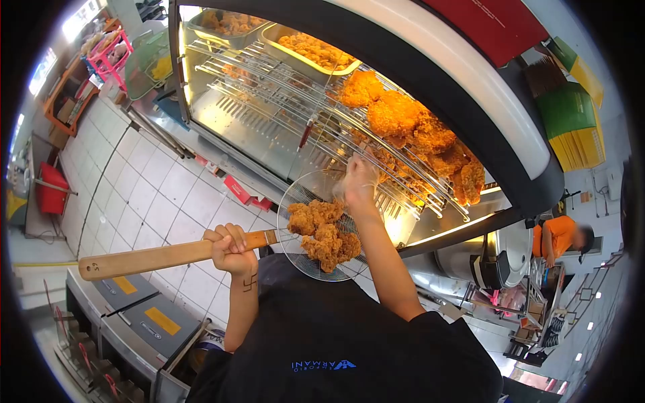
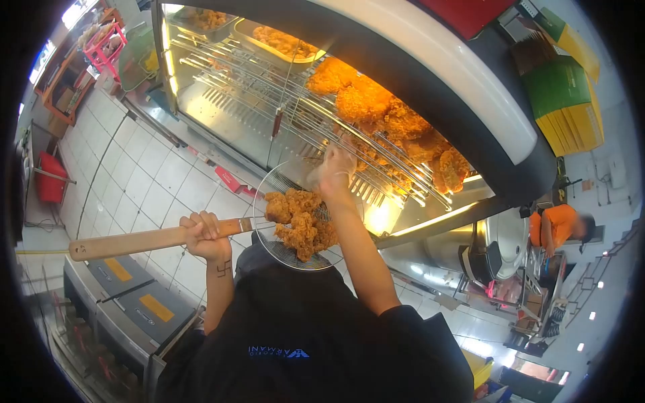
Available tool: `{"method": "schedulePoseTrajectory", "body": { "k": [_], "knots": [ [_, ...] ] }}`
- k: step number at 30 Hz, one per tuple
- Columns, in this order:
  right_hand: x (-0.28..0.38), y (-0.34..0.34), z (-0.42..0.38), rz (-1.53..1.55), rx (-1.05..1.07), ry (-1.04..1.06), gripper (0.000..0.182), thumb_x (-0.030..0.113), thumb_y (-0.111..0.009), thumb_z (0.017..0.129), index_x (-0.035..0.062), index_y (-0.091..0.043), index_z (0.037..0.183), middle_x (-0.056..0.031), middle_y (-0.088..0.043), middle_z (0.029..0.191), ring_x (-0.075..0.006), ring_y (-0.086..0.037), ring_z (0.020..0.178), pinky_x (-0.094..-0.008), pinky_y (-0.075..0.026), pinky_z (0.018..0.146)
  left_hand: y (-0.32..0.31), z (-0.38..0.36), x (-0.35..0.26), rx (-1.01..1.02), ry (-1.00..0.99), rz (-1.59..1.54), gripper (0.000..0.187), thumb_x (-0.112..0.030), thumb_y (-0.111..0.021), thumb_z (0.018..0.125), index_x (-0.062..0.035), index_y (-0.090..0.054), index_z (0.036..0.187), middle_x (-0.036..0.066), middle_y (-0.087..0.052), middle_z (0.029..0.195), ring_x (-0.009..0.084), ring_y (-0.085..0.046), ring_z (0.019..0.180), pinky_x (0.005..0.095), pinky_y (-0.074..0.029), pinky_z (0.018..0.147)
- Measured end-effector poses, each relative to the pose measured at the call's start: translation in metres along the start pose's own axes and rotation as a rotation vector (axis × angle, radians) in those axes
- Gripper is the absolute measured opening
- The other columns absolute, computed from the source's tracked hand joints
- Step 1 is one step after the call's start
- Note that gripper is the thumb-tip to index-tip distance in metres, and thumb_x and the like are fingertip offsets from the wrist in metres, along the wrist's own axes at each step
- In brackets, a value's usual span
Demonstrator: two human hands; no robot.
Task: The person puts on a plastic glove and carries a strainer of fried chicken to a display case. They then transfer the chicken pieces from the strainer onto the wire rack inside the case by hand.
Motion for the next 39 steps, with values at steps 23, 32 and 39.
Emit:
{"method": "schedulePoseTrajectory", "body": {
  "k": [23,32,39],
  "knots": [
    [0.061,0.018,0.064,-0.425,0.781,-0.098,0.06,0.049,-0.02,0.101,0.016,-0.023,0.151,-0.0143,-0.01,0.159,-0.0345,-0.016,0.145,-0.0473,-0.022,0.116,0.001,0.001,0.0,0.005,0.008,0.003,0.023,-0.004,-0.05,0.073,-0.0146,-0.03,0.066,-0.001,-0.03,0.054,0.0097,-0.028,0.043,0.0226,-0.029,0.042],
    [0.088,0.063,0.007,-0.091,0.908,0.412,0.037,0.039,-0.043,0.096,0.0154,-0.062,0.117,-0.0133,-0.061,0.111,-0.0295,-0.059,0.102,-0.0396,-0.047,0.092,-0.011,-0.005,0.0,0.029,-0.005,0.014,0.022,-0.004,-0.05,0.073,-0.0138,-0.032,0.066,-0.001,-0.031,0.052,0.01,-0.03,0.043,0.023,-0.03,0.043],
    [0.175,0.1,0.034,-0.23,1.356,0.188,0.04,0.039,-0.063,0.086,0.0164,-0.063,0.118,-0.0096,-0.061,0.115,-0.027,-0.056,0.109,-0.0378,-0.043,0.098,-0.029,-0.018,0.003,0.102,-0.043,0.066,0.021,-0.003,-0.049,0.074,-0.0127,-0.033,0.066,0.0,-0.033,0.053,0.0098,-0.03,0.043,0.0229,-0.031,0.043]
  ]
}}
Point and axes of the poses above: each hand's wrist, its own z-axis towards the middle knuckle, its own y-axis out of the back of the hand, x = y × z, the point moved 1 cm from there along z, towards the middle knuckle
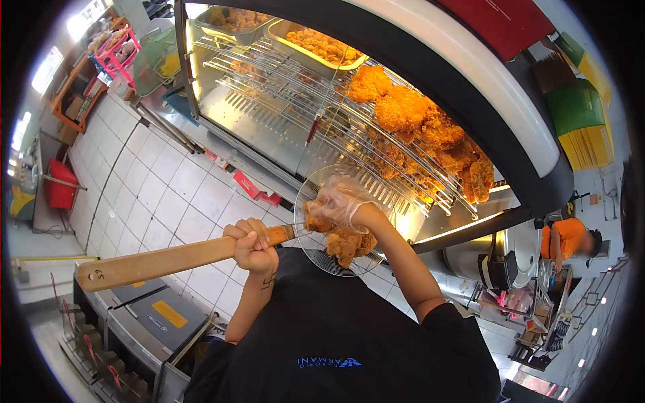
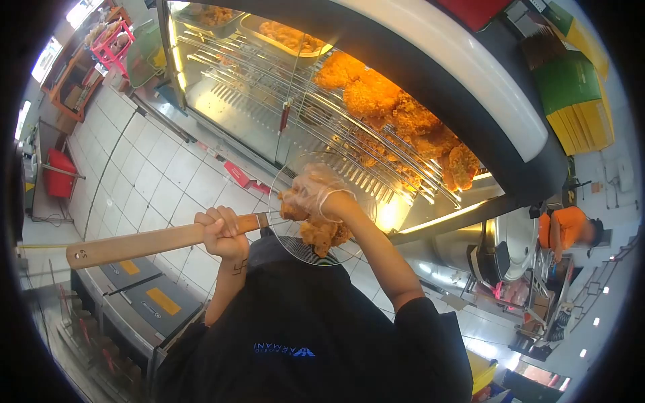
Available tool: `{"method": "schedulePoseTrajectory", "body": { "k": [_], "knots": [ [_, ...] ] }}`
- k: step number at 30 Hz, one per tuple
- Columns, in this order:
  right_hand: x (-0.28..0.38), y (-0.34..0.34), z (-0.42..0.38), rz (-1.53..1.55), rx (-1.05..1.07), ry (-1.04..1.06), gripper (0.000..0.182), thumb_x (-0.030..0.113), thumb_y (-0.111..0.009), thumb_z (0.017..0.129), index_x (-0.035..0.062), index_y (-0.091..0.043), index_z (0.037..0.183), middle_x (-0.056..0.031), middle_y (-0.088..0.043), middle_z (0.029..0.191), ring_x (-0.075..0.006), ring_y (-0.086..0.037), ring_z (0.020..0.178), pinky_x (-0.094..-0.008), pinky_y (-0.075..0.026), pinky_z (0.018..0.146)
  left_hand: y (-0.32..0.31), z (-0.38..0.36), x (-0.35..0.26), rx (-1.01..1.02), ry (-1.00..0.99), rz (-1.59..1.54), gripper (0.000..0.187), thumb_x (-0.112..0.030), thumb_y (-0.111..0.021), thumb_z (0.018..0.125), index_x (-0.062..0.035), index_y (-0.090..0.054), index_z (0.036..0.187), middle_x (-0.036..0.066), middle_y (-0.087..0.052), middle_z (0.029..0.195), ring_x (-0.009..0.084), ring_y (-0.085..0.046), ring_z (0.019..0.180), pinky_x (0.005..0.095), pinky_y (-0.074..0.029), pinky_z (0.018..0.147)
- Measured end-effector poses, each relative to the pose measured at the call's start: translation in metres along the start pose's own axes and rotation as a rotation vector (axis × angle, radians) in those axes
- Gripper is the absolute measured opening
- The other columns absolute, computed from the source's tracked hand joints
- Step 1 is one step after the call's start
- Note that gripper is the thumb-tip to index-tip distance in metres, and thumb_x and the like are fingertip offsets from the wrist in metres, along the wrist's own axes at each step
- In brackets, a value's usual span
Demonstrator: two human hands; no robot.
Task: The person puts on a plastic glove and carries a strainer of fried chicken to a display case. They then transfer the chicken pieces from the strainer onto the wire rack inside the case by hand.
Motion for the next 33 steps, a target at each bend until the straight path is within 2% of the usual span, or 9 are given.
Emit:
{"method": "schedulePoseTrajectory", "body": {
  "k": [1,4,7,10,11,15,22,28,33],
  "knots": [
    [-0.006,-0.009,0.007,0.093,0.004,-0.075,0.043,0.044,-0.065,0.083,0.0158,-0.064,0.116,-0.0106,-0.062,0.111,-0.0279,-0.057,0.106,-0.0374,-0.044,0.097,0.0,0.0,0.0,0.007,-0.003,0.0,0.02,-0.003,-0.049,0.074,-0.0127,-0.033,0.066,0.0,-0.033,0.053,0.0098,-0.03,0.043,0.0229,-0.031,0.043],
    [-0.016,-0.025,0.008,0.155,-0.115,0.131,0.048,0.055,-0.067,0.08,0.012,-0.064,0.1,-0.0079,-0.06,0.099,-0.0242,-0.059,0.099,-0.0351,-0.046,0.088,0.002,0.001,0.0,0.001,0.003,-0.001,0.02,-0.003,-0.048,0.074,-0.0125,-0.033,0.066,0.0,-0.033,0.053,0.01,-0.03,0.043,0.023,-0.031,0.043],
    [-0.013,-0.014,-0.002,0.405,-0.007,-0.063,0.041,0.048,-0.07,0.081,0.0114,-0.063,0.096,-0.0057,-0.061,0.1,-0.0212,-0.059,0.098,-0.0336,-0.046,0.087,0.004,0.001,0.0,0.008,0.006,0.004,0.02,-0.003,-0.048,0.075,-0.0124,-0.032,0.067,0.001,-0.033,0.054,0.0102,-0.029,0.043,0.0234,-0.031,0.043],
    [-0.035,-0.028,0.0,0.809,-0.182,0.005,0.027,0.034,-0.072,0.084,0.0112,-0.061,0.093,-0.0028,-0.062,0.098,-0.0182,-0.06,0.094,-0.0324,-0.047,0.086,0.005,0.0,0.001,0.003,-0.002,-0.004,0.02,-0.003,-0.048,0.075,-0.0126,-0.032,0.067,0.001,-0.032,0.054,0.0103,-0.029,0.043,0.0235,-0.03,0.043],
    [-0.036,-0.035,0.003,1.14,-0.204,-0.087,0.016,0.02,-0.071,0.086,0.0103,-0.06,0.091,-0.0013,-0.062,0.094,-0.0145,-0.059,0.088,-0.031,-0.051,0.078,0.005,0.0,0.002,-0.001,-0.004,-0.009,0.02,-0.003,-0.048,0.074,-0.0126,-0.032,0.067,0.001,-0.032,0.054,0.0103,-0.028,0.043,0.0235,-0.03,0.043],
    [-0.05,-0.033,-0.007,1.432,-0.274,-0.152,0.015,0.016,-0.068,0.088,0.0081,-0.058,0.097,-0.0002,-0.06,0.09,-0.0114,-0.058,0.084,-0.0256,-0.052,0.062,0.006,0.002,0.001,-0.036,0.009,-0.01,0.021,-0.004,-0.049,0.074,-0.0133,-0.031,0.066,0.0,-0.032,0.053,0.0101,-0.028,0.043,0.0233,-0.03,0.043],
    [-0.083,-0.041,-0.025,1.633,-0.418,-0.186,0.022,0.013,-0.063,0.09,0.0037,-0.054,0.109,-0.0059,-0.055,0.102,-0.0167,-0.06,0.085,-0.0401,-0.061,0.07,0.017,0.006,0.002,-0.086,0.04,-0.031,0.023,-0.004,-0.05,0.073,-0.0144,-0.031,0.065,-0.001,-0.031,0.053,0.0101,-0.029,0.043,0.0233,-0.03,0.044],
    [-0.101,-0.053,-0.041,1.813,-0.487,-0.098,0.017,0.01,-0.058,0.09,0.0033,-0.054,0.105,-0.0055,-0.052,0.095,-0.016,-0.059,0.082,-0.04,-0.061,0.069,0.016,0.006,0.002,-0.102,0.05,-0.033,0.023,-0.004,-0.05,0.073,-0.0147,-0.03,0.065,-0.001,-0.031,0.053,0.0102,-0.03,0.043,0.023,-0.03,0.044],
    [-0.101,-0.058,-0.037,1.485,-0.416,-0.19,0.021,0.019,-0.06,0.094,0.0043,-0.056,0.108,-0.0037,-0.058,0.097,-0.0143,-0.062,0.087,-0.0333,-0.061,0.068,0.017,0.007,0.004,-0.102,0.052,-0.03,0.022,-0.004,-0.049,0.073,-0.0146,-0.03,0.066,-0.001,-0.031,0.053,0.0103,-0.03,0.043,0.023,-0.03,0.044]
  ]
}}
Point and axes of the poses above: each hand's wrist, its own z-axis towards the middle knuckle, its own y-axis out of the back of the hand, x = y × z, the point moved 1 cm from there along z, towards the middle knuckle
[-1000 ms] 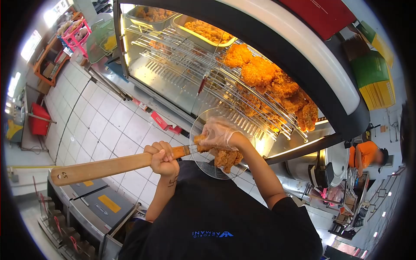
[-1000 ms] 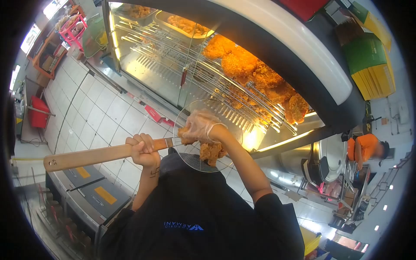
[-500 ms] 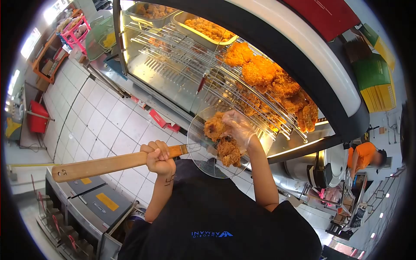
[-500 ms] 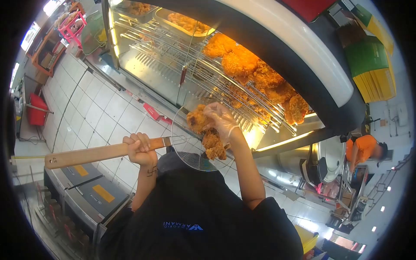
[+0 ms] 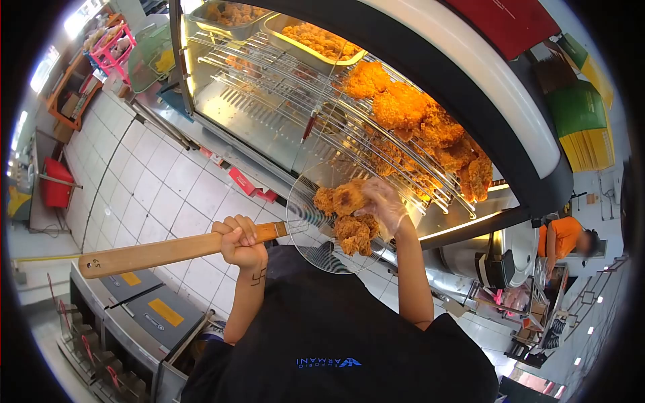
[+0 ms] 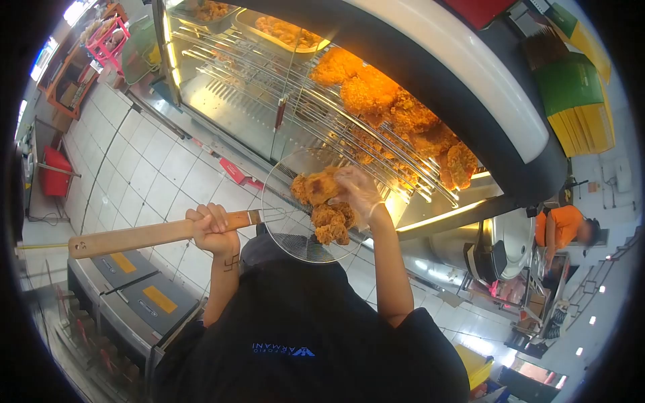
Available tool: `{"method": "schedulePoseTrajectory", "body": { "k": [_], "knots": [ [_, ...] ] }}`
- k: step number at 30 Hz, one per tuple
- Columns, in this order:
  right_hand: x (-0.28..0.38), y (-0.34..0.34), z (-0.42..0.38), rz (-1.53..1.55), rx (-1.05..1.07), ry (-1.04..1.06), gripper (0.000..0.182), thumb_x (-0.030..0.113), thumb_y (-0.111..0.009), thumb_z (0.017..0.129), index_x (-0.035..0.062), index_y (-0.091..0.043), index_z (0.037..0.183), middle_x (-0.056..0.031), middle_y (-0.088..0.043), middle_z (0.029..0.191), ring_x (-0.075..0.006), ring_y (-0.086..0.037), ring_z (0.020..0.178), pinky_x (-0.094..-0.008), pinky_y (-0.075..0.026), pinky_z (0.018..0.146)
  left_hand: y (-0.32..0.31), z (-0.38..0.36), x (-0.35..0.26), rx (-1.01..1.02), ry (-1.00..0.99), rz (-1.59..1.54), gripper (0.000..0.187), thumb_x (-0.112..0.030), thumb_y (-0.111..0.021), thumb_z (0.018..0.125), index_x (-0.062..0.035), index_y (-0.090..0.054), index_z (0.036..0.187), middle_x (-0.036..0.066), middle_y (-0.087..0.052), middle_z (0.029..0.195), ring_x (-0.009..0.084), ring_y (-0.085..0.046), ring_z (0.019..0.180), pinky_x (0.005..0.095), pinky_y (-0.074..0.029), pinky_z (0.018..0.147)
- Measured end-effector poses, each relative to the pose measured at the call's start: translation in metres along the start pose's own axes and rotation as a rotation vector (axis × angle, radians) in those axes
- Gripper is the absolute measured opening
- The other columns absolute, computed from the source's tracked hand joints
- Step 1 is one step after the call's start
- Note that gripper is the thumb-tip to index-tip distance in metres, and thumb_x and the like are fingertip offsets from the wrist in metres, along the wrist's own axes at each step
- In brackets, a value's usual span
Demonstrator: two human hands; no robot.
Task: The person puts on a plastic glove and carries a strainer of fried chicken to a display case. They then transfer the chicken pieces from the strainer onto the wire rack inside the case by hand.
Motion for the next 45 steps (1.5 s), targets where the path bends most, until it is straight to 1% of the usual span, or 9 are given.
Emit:
{"method": "schedulePoseTrajectory", "body": {
  "k": [13,25,31,34,37,39,41,43,45],
  "knots": [
    [0.026,-0.057,0.049,-0.82,0.183,0.125,0.047,0.047,-0.048,0.097,0.0057,-0.062,0.116,-0.0114,-0.062,0.116,-0.0247,-0.06,0.105,-0.0376,-0.045,0.095,-0.005,0.002,-0.001,0.028,0.007,0.006,0.023,-0.004,-0.049,0.072,-0.0143,-0.03,0.065,0.0,-0.03,0.053,0.0104,-0.029,0.043,0.0235,-0.03,0.044],
    [0.065,-0.1,0.046,-1.313,0.463,0.578,0.024,0.028,-0.052,0.095,0.0128,-0.068,0.101,-0.0112,-0.067,0.1,-0.0297,-0.064,0.094,-0.0371,-0.05,0.082,-0.004,0.001,-0.001,0.029,0.001,-0.018,0.021,-0.004,-0.049,0.073,-0.0133,-0.031,0.066,0.0,-0.032,0.052,0.0103,-0.028,0.043,0.0244,-0.029,0.043],
    [0.042,-0.116,0.065,-1.463,0.639,0.669,0.018,0.025,-0.062,0.089,0.01,-0.068,0.097,-0.0117,-0.065,0.088,-0.032,-0.063,0.084,-0.038,-0.051,0.078,0.0,0.005,0.0,0.022,0.028,-0.036,0.022,-0.004,-0.05,0.074,-0.0139,-0.031,0.066,0.0,-0.032,0.053,0.0104,-0.029,0.043,0.0243,-0.03,0.044],
    [0.032,-0.104,0.064,-1.132,0.269,0.707,0.018,0.025,-0.061,0.09,0.0101,-0.069,0.094,-0.0108,-0.065,0.089,-0.0309,-0.062,0.087,-0.039,-0.052,0.08,0.004,0.005,0.001,-0.025,0.024,-0.046,0.023,-0.004,-0.049,0.075,-0.0141,-0.031,0.066,0.0,-0.031,0.053,0.0105,-0.03,0.043,0.0243,-0.03,0.044],
    [0.043,-0.1,0.061,-1.167,0.41,0.537,0.015,0.022,-0.062,0.089,0.0099,-0.07,0.094,-0.0101,-0.065,0.09,-0.03,-0.061,0.088,-0.0389,-0.052,0.081,0.003,0.007,0.001,-0.05,0.028,-0.056,0.023,-0.004,-0.049,0.076,-0.0142,-0.031,0.066,0.0,-0.031,0.053,0.0105,-0.03,0.043,0.0241,-0.03,0.044],
    [0.024,-0.086,0.062,-0.655,0.59,0.501,0.013,0.019,-0.063,0.088,0.0093,-0.069,0.094,-0.0102,-0.065,0.091,-0.0297,-0.061,0.087,-0.0381,-0.052,0.08,0.002,0.006,-0.002,-0.067,0.027,-0.047,0.023,-0.004,-0.049,0.076,-0.0141,-0.031,0.066,-0.001,-0.032,0.053,0.0104,-0.03,0.043,0.0241,-0.03,0.044],
    [0.024,-0.086,0.052,-0.612,0.667,0.622,0.012,0.018,-0.064,0.087,0.0086,-0.068,0.093,-0.0101,-0.065,0.089,-0.0297,-0.061,0.085,-0.0377,-0.052,0.08,-0.002,0.004,-0.001,-0.079,0.022,-0.025,0.022,-0.004,-0.049,0.076,-0.0139,-0.032,0.066,-0.001,-0.032,0.053,0.0104,-0.03,0.043,0.0241,-0.03,0.044],
    [0.032,-0.089,0.042,-1.041,0.656,0.926,0.012,0.018,-0.066,0.085,0.0079,-0.067,0.092,-0.0099,-0.064,0.087,-0.0302,-0.061,0.084,-0.0375,-0.052,0.079,-0.004,0.001,-0.001,-0.064,0.009,-0.019,0.021,-0.003,-0.049,0.075,-0.0136,-0.032,0.066,-0.001,-0.032,0.053,0.0103,-0.029,0.043,0.024,-0.03,0.044],
    [0.036,-0.098,0.036,-1.126,0.718,0.848,0.014,0.02,-0.067,0.084,0.0074,-0.066,0.09,-0.0108,-0.062,0.088,-0.0302,-0.061,0.086,-0.0388,-0.051,0.079,-0.007,-0.002,-0.001,-0.037,-0.011,-0.009,0.021,-0.003,-0.048,0.075,-0.0132,-0.032,0.066,0.0,-0.032,0.053,0.0104,-0.029,0.043,0.0241,-0.03,0.043]
  ]
}}
Point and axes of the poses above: each hand's wrist, its own z-axis towards the middle knuckle, its own y-axis out of the back of the hand, x = y × z, the point moved 1 cm from there along z, towards the middle knuckle
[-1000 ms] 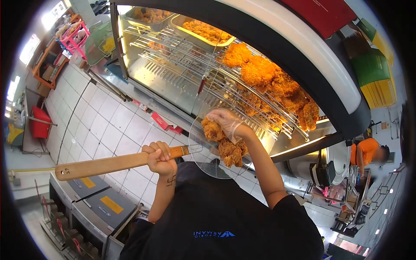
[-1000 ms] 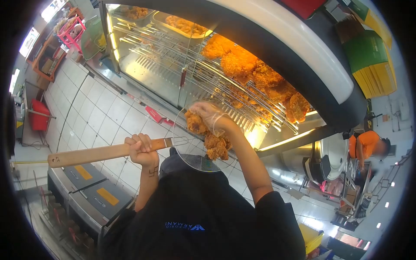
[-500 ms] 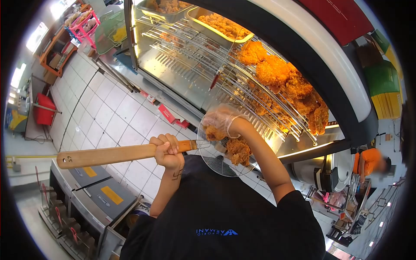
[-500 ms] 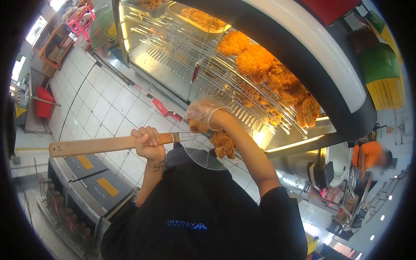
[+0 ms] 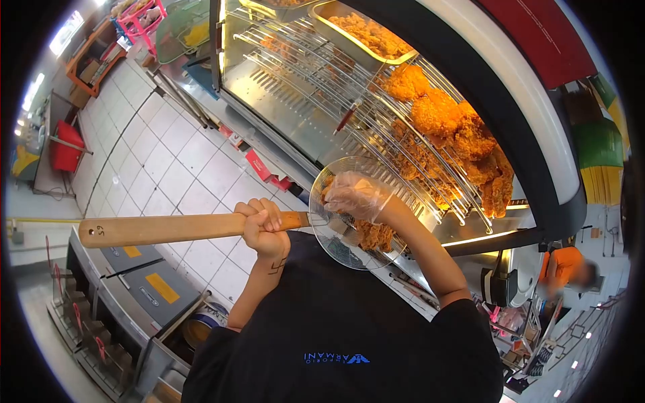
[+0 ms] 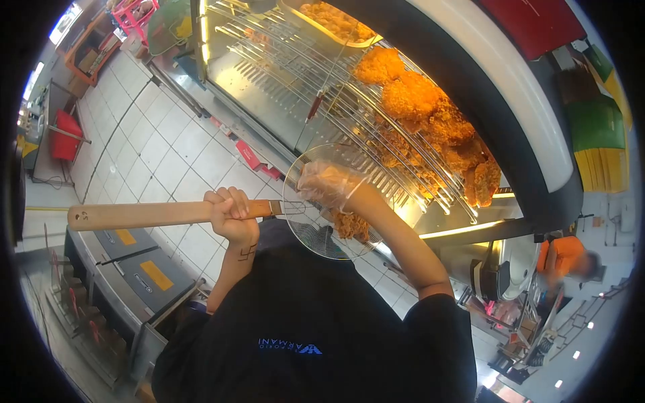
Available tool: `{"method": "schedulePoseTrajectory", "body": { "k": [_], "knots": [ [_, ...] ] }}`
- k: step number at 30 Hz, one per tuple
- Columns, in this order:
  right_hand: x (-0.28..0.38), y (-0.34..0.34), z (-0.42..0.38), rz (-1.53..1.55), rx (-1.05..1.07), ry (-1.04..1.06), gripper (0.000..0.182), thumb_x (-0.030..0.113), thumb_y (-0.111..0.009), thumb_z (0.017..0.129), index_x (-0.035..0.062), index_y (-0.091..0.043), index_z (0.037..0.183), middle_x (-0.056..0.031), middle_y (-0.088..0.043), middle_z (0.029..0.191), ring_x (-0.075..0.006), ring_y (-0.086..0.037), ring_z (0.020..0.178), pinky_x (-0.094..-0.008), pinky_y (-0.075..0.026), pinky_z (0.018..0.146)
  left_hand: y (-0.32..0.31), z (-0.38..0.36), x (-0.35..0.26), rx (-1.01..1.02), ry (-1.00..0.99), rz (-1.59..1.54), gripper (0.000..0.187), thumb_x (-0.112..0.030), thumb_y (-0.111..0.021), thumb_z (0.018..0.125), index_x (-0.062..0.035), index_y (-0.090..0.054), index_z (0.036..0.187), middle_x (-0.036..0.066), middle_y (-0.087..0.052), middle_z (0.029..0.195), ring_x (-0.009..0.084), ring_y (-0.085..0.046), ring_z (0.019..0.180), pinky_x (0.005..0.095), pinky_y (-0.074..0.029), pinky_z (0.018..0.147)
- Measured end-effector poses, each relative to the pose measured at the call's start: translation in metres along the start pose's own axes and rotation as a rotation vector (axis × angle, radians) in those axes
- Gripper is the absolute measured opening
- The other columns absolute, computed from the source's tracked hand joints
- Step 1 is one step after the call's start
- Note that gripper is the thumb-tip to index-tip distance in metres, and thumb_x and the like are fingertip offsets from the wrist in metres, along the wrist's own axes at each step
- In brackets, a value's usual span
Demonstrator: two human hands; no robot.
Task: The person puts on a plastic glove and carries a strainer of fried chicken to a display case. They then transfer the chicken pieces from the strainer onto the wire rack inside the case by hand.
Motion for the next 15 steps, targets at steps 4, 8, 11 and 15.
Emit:
{"method": "schedulePoseTrajectory", "body": {
  "k": [4,8,11,15],
  "knots": [
    [0.007,-0.018,0.01,-0.191,0.127,-0.176,0.021,0.026,-0.067,0.084,0.0058,-0.065,0.088,-0.0134,-0.058,0.092,-0.0308,-0.059,0.091,-0.0404,-0.05,0.079,-0.007,-0.006,-0.001,0.029,-0.027,0.02,0.019,-0.002,-0.047,0.074,-0.012,-0.033,0.066,0.0,-0.032,0.052,0.0106,-0.028,0.043,0.0243,-0.03,0.043],
    [0.007,-0.031,0.016,-0.308,0.151,-0.333,0.029,0.032,-0.065,0.084,0.0036,-0.063,0.088,-0.0148,-0.056,0.095,-0.031,-0.058,0.093,-0.0409,-0.05,0.077,-0.007,-0.006,-0.001,0.016,-0.038,0.012,0.019,-0.001,-0.047,0.074,-0.0112,-0.033,0.066,0.001,-0.032,0.052,0.011,-0.028,0.043,0.0246,-0.03,0.043],
    [0.014,-0.029,0.02,-0.384,0.124,-0.211,0.029,0.032,-0.064,0.085,0.0027,-0.061,0.088,-0.0148,-0.056,0.094,-0.0316,-0.058,0.092,-0.0412,-0.049,0.076,-0.005,-0.009,0.0,0.035,-0.057,0.018,0.019,-0.001,-0.047,0.074,-0.0111,-0.033,0.066,0.001,-0.032,0.053,0.0112,-0.028,0.044,0.0247,-0.03,0.043],
    [-0.027,-0.062,0.008,0.333,0.08,-0.645,0.026,0.029,-0.064,0.083,0.0038,-0.059,0.087,-0.0145,-0.055,0.096,-0.0327,-0.057,0.092,-0.0417,-0.049,0.075,0.001,-0.01,0.001,0.023,-0.052,0.02,0.019,0.0,-0.048,0.074,-0.011,-0.034,0.067,0.001,-0.032,0.053,0.0114,-0.028,0.044,0.025,-0.03,0.043]
  ]
}}
Point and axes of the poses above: each hand's wrist, its own z-axis towards the middle knuckle, its own y-axis out of the back of the hand, x = y × z, the point moved 1 cm from there along z, towards the middle knuckle
